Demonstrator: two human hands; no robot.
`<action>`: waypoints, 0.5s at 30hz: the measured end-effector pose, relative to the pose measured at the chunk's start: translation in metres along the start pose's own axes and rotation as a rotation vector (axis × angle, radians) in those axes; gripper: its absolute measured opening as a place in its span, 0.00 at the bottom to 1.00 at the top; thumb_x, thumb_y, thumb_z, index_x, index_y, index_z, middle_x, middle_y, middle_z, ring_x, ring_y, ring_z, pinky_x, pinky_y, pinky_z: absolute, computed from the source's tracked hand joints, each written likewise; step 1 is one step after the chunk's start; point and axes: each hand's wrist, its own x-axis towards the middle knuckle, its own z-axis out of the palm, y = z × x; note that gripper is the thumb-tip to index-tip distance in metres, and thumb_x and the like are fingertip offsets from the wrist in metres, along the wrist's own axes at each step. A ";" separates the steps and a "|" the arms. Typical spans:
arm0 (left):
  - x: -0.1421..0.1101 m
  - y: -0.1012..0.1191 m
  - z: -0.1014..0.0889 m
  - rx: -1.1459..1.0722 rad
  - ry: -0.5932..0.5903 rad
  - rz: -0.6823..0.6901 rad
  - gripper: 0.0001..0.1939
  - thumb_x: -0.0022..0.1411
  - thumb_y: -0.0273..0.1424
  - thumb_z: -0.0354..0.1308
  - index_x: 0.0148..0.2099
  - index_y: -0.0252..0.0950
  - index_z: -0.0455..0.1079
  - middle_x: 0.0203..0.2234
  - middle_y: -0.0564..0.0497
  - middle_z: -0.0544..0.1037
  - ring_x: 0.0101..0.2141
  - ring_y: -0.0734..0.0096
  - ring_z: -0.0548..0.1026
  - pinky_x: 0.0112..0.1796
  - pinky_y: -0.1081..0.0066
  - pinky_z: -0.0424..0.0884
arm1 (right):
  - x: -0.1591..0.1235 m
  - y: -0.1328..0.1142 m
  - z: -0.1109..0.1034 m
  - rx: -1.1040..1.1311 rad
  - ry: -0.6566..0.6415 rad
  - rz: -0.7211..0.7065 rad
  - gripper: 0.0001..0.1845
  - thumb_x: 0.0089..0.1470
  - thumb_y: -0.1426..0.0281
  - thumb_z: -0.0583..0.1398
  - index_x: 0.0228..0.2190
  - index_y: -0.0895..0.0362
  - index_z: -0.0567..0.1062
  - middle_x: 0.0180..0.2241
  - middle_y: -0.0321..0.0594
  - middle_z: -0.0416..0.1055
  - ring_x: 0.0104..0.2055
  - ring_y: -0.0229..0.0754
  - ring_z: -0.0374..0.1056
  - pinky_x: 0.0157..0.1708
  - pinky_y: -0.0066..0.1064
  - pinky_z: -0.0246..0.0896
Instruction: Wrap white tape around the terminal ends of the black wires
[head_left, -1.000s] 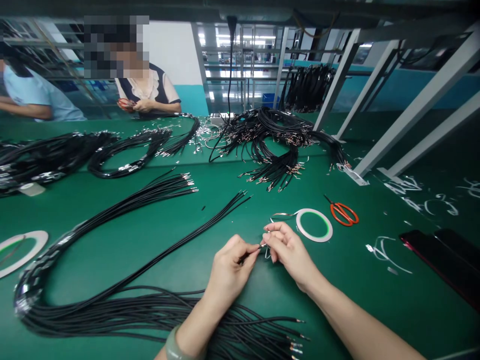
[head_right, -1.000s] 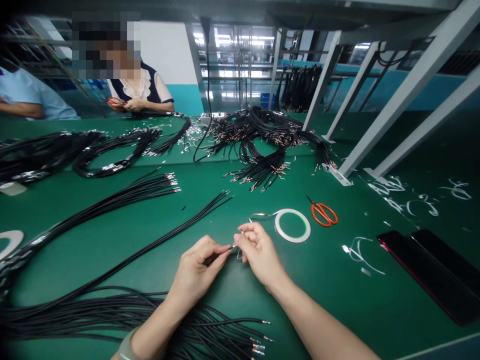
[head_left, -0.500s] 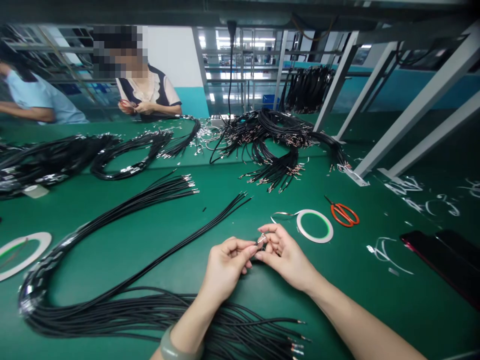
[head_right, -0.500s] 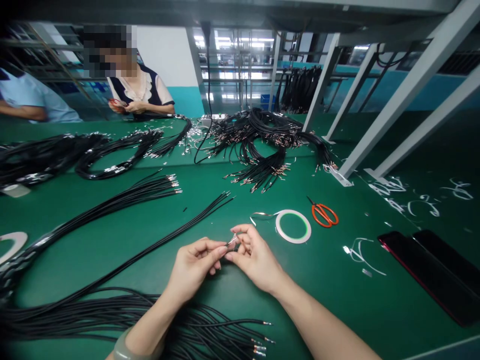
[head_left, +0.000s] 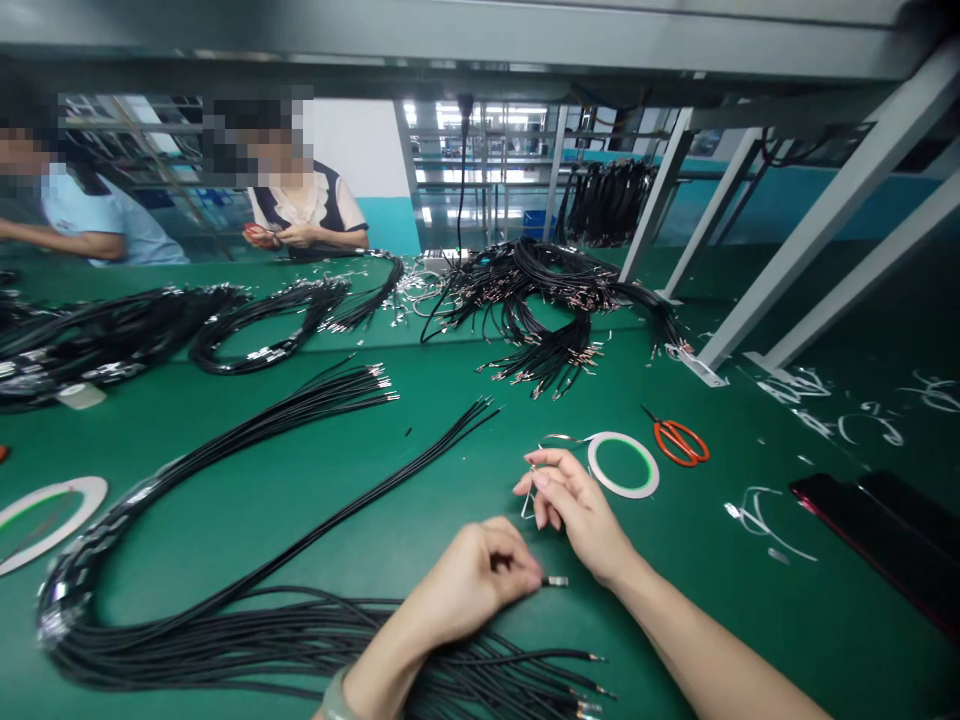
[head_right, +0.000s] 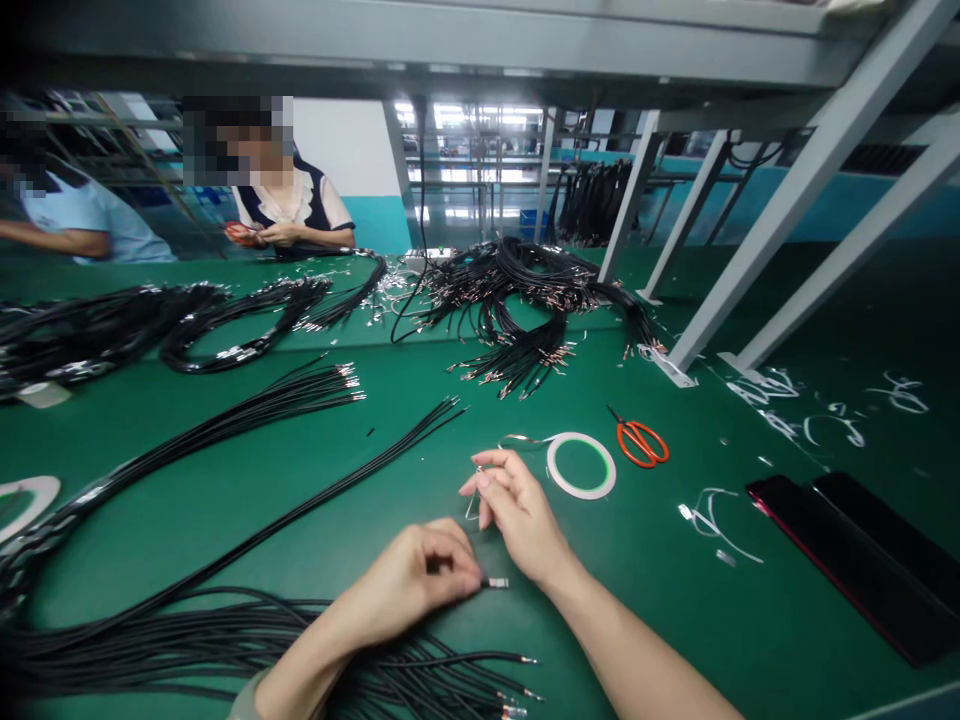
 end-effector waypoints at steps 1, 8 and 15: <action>-0.003 0.000 0.005 0.006 -0.090 -0.020 0.04 0.51 0.27 0.62 0.30 0.35 0.78 0.31 0.49 0.77 0.30 0.72 0.73 0.32 0.74 0.69 | 0.000 0.000 0.000 -0.010 0.010 -0.003 0.09 0.62 0.65 0.52 0.43 0.54 0.66 0.32 0.37 0.73 0.21 0.32 0.60 0.21 0.25 0.51; -0.009 0.005 0.008 -0.028 -0.356 -0.151 0.13 0.53 0.33 0.62 0.41 0.35 0.76 0.33 0.49 0.78 0.33 0.68 0.77 0.35 0.72 0.72 | 0.005 0.014 -0.001 0.006 0.111 0.062 0.13 0.57 0.63 0.58 0.42 0.55 0.66 0.30 0.36 0.72 0.18 0.30 0.57 0.19 0.24 0.48; 0.030 -0.005 -0.066 0.835 0.586 0.006 0.11 0.62 0.28 0.51 0.41 0.34 0.73 0.37 0.42 0.74 0.41 0.56 0.69 0.44 0.58 0.65 | 0.010 0.027 -0.002 0.010 0.178 0.079 0.17 0.53 0.62 0.61 0.42 0.55 0.63 0.27 0.33 0.68 0.18 0.32 0.57 0.18 0.23 0.50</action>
